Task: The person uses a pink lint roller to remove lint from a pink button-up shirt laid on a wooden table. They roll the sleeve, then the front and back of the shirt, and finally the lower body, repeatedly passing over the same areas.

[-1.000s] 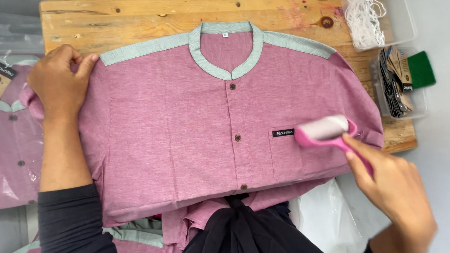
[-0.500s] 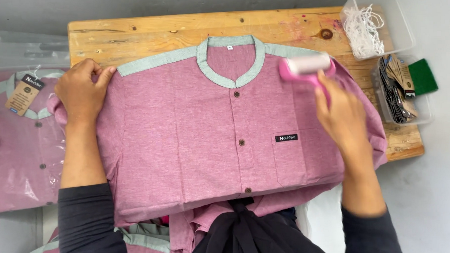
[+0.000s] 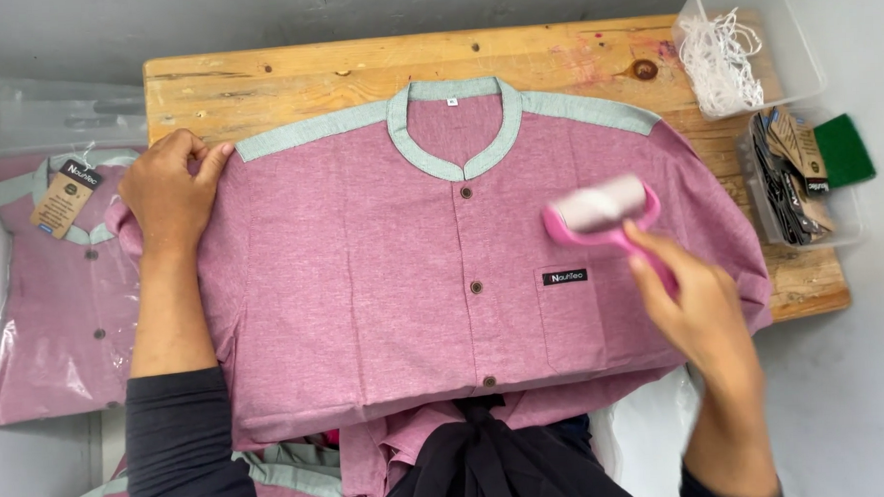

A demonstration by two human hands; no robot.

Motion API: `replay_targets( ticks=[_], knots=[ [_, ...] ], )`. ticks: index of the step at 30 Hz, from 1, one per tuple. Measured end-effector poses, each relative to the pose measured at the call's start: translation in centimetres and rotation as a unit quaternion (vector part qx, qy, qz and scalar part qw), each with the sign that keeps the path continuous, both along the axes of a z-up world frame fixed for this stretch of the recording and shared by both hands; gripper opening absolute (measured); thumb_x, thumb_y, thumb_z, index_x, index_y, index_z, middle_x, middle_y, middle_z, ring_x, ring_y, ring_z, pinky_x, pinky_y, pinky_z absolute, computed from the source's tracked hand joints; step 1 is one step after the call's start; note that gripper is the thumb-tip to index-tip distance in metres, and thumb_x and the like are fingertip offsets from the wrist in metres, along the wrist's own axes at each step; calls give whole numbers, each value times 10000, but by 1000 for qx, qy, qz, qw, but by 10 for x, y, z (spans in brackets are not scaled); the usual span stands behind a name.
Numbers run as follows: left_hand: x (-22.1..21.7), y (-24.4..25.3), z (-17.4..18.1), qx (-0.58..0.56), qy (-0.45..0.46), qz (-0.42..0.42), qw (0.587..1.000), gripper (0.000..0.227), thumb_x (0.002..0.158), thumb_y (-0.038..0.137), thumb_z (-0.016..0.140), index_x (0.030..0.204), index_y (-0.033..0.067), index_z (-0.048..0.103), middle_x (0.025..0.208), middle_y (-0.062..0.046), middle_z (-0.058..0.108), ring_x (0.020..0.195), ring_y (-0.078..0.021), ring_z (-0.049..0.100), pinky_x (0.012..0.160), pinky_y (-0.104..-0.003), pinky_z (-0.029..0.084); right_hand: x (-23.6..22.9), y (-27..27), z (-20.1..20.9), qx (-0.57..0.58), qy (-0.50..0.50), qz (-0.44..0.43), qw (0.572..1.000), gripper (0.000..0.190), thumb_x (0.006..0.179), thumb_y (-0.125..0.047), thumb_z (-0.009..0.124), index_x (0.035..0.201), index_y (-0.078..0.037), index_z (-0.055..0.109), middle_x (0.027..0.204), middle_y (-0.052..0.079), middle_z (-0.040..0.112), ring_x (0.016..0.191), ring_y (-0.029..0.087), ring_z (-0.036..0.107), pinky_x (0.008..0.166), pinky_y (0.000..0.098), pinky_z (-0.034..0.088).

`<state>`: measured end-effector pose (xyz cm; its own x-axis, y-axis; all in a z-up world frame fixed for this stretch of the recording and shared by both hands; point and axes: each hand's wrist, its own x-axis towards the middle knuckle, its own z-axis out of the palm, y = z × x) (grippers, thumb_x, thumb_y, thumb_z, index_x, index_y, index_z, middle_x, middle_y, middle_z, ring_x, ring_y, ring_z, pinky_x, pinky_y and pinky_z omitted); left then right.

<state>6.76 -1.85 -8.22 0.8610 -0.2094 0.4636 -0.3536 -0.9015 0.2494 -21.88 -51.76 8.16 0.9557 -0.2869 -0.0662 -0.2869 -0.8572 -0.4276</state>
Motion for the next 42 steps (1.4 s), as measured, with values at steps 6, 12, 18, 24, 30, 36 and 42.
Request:
replay_targets(
  ticks=[6, 12, 18, 24, 30, 36, 42],
  knots=[
    [1, 2, -6, -6, 1, -2, 1000, 465, 1135, 418, 833, 854, 168, 560, 854, 82, 655, 764, -149, 598, 635, -373, 394, 94, 9, -14, 31, -61, 23, 997, 436, 1005, -277, 489, 1395, -145, 630, 1293, 75, 704, 910, 284, 630, 817, 426, 452],
    [1, 3, -7, -5, 0, 4, 1000, 466, 1136, 443, 832, 864, 174, 566, 822, 80, 634, 736, -147, 586, 624, -373, 394, 57, 8, -4, 28, -27, 34, 999, 451, 1045, -292, 457, 1451, -150, 596, 1293, 77, 694, 705, 217, 598, 627, 387, 468],
    [0, 2, -5, -4, -4, 4, 1000, 476, 1137, 420, 845, 855, 168, 557, 829, 79, 632, 744, -142, 582, 622, -363, 382, -64, -20, 35, -31, 128, -35, 991, 476, 915, -343, 584, 1386, -379, 642, 1380, -81, 678, 1075, 151, 718, 896, 337, 498],
    [0, 1, -7, -2, -9, 0, 1000, 476, 1142, 415, 856, 862, 170, 559, 827, 77, 625, 742, -139, 576, 626, -356, 377, -53, -19, 15, -49, 104, -82, 990, 453, 938, -344, 573, 1382, -362, 658, 1320, -56, 711, 1071, 207, 688, 909, 364, 485],
    [-1, 1, -6, -4, -13, -6, 1000, 467, 1126, 397, 856, 856, 163, 554, 835, 65, 627, 745, -153, 579, 624, -367, 375, 62, -5, -21, -49, -40, -20, 998, 450, 1054, -256, 458, 1463, -114, 582, 1262, 204, 690, 1027, 489, 654, 829, 616, 492],
    [1, 2, -4, 2, -7, 4, 1000, 466, 1124, 432, 834, 849, 178, 556, 830, 76, 628, 745, -156, 586, 613, -375, 372, 72, -8, -24, -55, -82, 20, 995, 442, 1054, -204, 466, 1460, -61, 568, 1328, 218, 664, 1051, 483, 652, 863, 605, 489],
    [1, 3, -8, 10, -19, -5, 1000, 499, 1158, 455, 851, 862, 173, 565, 826, 73, 623, 727, -135, 568, 612, -350, 371, -41, -13, 17, -28, 21, -13, 999, 471, 993, -279, 548, 1455, -209, 603, 1389, 94, 655, 1175, 284, 652, 955, 418, 463]
  ],
)
